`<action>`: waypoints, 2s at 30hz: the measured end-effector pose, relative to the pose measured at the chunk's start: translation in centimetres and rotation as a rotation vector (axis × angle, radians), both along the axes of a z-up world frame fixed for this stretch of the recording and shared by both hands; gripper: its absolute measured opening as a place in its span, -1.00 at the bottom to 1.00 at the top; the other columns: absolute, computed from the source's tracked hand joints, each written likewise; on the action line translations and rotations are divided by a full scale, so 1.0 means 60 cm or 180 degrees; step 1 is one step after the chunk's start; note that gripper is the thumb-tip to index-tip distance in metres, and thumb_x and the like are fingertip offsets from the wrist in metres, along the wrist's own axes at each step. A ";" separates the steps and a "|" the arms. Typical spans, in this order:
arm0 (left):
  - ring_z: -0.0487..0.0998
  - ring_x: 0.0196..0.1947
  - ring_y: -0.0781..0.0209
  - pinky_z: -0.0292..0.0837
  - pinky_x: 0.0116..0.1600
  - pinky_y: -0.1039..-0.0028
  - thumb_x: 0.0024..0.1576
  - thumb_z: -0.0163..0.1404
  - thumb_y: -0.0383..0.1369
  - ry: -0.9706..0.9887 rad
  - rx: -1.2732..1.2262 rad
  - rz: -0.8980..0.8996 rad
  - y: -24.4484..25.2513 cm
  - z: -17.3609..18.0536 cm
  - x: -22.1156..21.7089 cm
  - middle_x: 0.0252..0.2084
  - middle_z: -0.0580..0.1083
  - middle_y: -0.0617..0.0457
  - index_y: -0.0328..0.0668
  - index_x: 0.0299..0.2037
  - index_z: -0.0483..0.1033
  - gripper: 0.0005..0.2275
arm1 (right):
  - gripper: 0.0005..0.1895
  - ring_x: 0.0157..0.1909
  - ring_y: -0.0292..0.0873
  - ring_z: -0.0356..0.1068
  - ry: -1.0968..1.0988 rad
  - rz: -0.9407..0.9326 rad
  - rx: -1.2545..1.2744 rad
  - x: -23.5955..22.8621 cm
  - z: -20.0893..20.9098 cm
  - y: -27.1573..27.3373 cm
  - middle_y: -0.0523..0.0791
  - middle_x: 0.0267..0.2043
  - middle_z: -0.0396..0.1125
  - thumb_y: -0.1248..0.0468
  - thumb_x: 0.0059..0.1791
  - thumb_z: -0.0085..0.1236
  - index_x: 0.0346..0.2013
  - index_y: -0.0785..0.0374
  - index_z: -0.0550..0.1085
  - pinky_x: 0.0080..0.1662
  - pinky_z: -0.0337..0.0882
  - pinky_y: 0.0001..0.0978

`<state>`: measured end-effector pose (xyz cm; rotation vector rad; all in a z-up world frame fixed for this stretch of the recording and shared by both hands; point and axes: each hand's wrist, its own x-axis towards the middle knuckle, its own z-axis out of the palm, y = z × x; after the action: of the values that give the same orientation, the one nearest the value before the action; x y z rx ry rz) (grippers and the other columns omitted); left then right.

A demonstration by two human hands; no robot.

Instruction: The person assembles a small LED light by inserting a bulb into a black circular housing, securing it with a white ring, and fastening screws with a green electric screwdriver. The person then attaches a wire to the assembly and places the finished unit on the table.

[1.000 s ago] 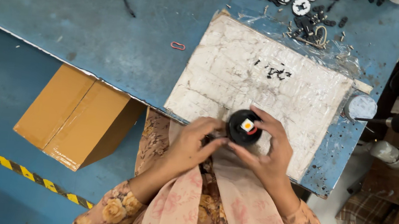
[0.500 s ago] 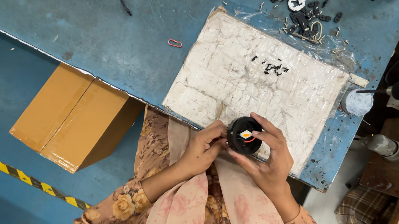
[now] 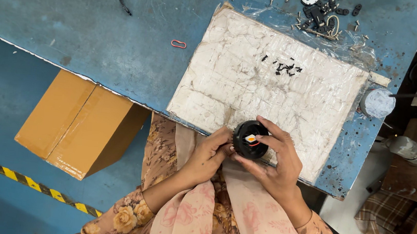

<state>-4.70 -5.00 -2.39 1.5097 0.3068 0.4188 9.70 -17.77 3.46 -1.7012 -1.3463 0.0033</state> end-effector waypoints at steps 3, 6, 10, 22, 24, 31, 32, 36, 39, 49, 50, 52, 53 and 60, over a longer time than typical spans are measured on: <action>0.34 -0.19 0.18 0.31 -0.02 0.49 0.26 -0.09 -0.53 0.0070 0.0038 -0.0015 0.000 -0.005 -0.002 -0.23 0.29 -0.01 -0.40 -0.17 0.36 -0.95 | -0.34 0.22 0.13 0.44 -0.0030 0.0002 0.0002 0.000 0.001 -0.001 0.17 0.23 0.35 0.20 -0.26 0.58 -0.02 0.27 0.37 0.19 0.48 -0.14; 0.35 -0.19 0.19 0.32 -0.02 0.49 0.27 -0.09 -0.53 -0.0013 -0.0068 -0.0071 0.000 -0.010 -0.003 -0.23 0.29 -0.02 -0.39 -0.17 0.35 -0.95 | -0.34 0.22 0.12 0.44 -0.0004 0.0009 0.0008 0.001 0.002 -0.002 0.17 0.23 0.35 0.20 -0.25 0.58 -0.02 0.27 0.37 0.19 0.49 -0.15; 0.36 -0.21 0.13 0.32 -0.04 0.47 0.27 -0.06 -0.52 0.0141 0.0132 -0.0044 0.003 0.009 0.001 -0.24 0.30 -0.05 -0.40 -0.19 0.37 -0.94 | -0.35 0.22 0.11 0.44 0.0016 0.0039 0.0037 0.002 0.003 0.000 0.17 0.23 0.34 0.19 -0.25 0.58 -0.01 0.28 0.38 0.18 0.50 -0.18; 0.40 0.30 0.10 0.19 0.36 0.18 0.20 0.13 -0.19 -0.0039 0.3385 -0.0027 0.070 0.162 -0.027 0.10 0.50 0.18 -0.01 0.06 0.58 -0.73 | -0.40 0.16 0.07 0.46 0.0022 -0.0082 -0.0086 -0.002 -0.025 0.001 0.12 0.23 0.37 0.24 -0.24 0.55 -0.02 0.28 0.42 0.11 0.50 -0.22; 0.34 0.33 0.08 0.03 0.41 0.07 0.17 0.12 -0.14 0.0065 0.3807 -0.0221 0.074 0.165 -0.006 0.13 0.47 0.15 -0.04 0.10 0.57 -0.66 | -0.40 0.16 0.07 0.46 0.0045 -0.0104 -0.0100 0.003 -0.028 0.003 0.11 0.24 0.36 0.25 -0.24 0.54 -0.01 0.28 0.42 0.12 0.50 -0.21; 0.28 0.34 0.08 -0.09 0.42 0.00 0.15 0.14 -0.04 0.0165 0.4026 -0.0502 0.091 0.142 0.035 0.13 0.44 0.12 -0.07 0.10 0.55 -0.59 | -0.38 0.24 0.06 0.41 0.0322 0.0026 -0.0231 0.023 -0.037 -0.008 0.07 0.29 0.34 0.29 -0.23 0.51 0.06 0.29 0.42 0.19 0.46 -0.20; 0.28 0.35 0.08 -0.10 0.42 0.00 0.15 0.14 -0.04 0.0189 0.4008 -0.0500 0.091 0.139 0.036 0.13 0.44 0.11 -0.07 0.09 0.55 -0.59 | -0.38 0.25 0.05 0.41 0.0379 0.0032 -0.0257 0.025 -0.038 -0.007 0.06 0.29 0.33 0.29 -0.23 0.51 0.06 0.29 0.43 0.20 0.46 -0.21; 0.24 0.37 0.03 -0.09 0.41 -0.03 0.13 0.14 -0.03 0.0337 0.3795 -0.0561 0.093 0.130 0.041 0.16 0.41 0.07 -0.08 0.10 0.54 -0.57 | -0.38 0.26 0.02 0.40 0.0484 0.0017 -0.0402 0.028 -0.035 -0.002 0.03 0.29 0.33 0.29 -0.24 0.51 0.06 0.29 0.46 0.20 0.46 -0.22; 0.21 0.39 0.01 -0.07 0.41 -0.03 0.13 0.13 -0.05 0.0428 0.3573 -0.0667 0.095 0.122 0.046 0.20 0.38 0.06 -0.06 0.10 0.54 -0.59 | -0.39 0.25 0.00 0.40 0.0521 -0.0004 -0.0505 0.028 -0.035 0.000 0.02 0.28 0.32 0.29 -0.24 0.51 0.05 0.28 0.48 0.19 0.47 -0.23; 0.20 0.40 0.02 -0.08 0.41 -0.07 0.09 0.14 -0.07 0.0499 0.3534 -0.0667 0.097 0.107 0.048 0.20 0.37 0.09 -0.03 0.09 0.52 -0.59 | -0.43 0.26 0.02 0.39 0.0476 -0.0060 -0.0595 0.027 -0.032 0.004 0.02 0.28 0.32 0.30 -0.25 0.50 0.01 0.29 0.49 0.18 0.47 -0.23; 0.20 0.40 0.02 -0.08 0.41 -0.06 0.08 0.14 -0.08 0.0509 0.3577 -0.0671 0.098 0.106 0.048 0.20 0.37 0.09 -0.04 0.09 0.53 -0.59 | -0.43 0.25 0.02 0.40 0.0469 -0.0073 -0.0602 0.027 -0.031 0.004 0.02 0.27 0.32 0.30 -0.25 0.50 0.01 0.29 0.49 0.18 0.47 -0.22; 0.20 0.40 0.03 -0.09 0.41 -0.06 0.08 0.14 -0.08 0.0507 0.3623 -0.0668 0.098 0.105 0.047 0.21 0.37 0.09 -0.04 0.09 0.53 -0.58 | -0.44 0.24 0.02 0.40 0.0457 -0.0101 -0.0613 0.026 -0.030 0.006 0.01 0.27 0.33 0.30 -0.25 0.50 0.00 0.28 0.49 0.17 0.47 -0.22; 0.20 0.40 0.03 -0.09 0.42 -0.05 0.09 0.14 -0.08 0.0495 0.3626 -0.0661 0.098 0.105 0.046 0.21 0.37 0.10 -0.04 0.10 0.53 -0.58 | -0.44 0.24 0.02 0.40 0.0451 -0.0098 -0.0620 0.026 -0.029 0.007 0.01 0.27 0.33 0.30 -0.24 0.50 0.01 0.28 0.49 0.18 0.47 -0.22; 0.22 0.40 0.07 -0.11 0.43 -0.03 0.11 0.15 -0.08 0.0407 0.3659 -0.0649 0.101 0.103 0.044 0.21 0.39 0.13 0.06 0.06 0.55 -0.64 | -0.45 0.24 0.04 0.40 0.0441 -0.0079 -0.0661 0.027 -0.027 0.008 0.02 0.26 0.33 0.31 -0.25 0.50 -0.01 0.29 0.50 0.18 0.47 -0.20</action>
<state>-2.08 1.04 3.79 2.6688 -0.0286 0.3396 11.33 -17.32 1.87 -1.8539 -1.2563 0.2501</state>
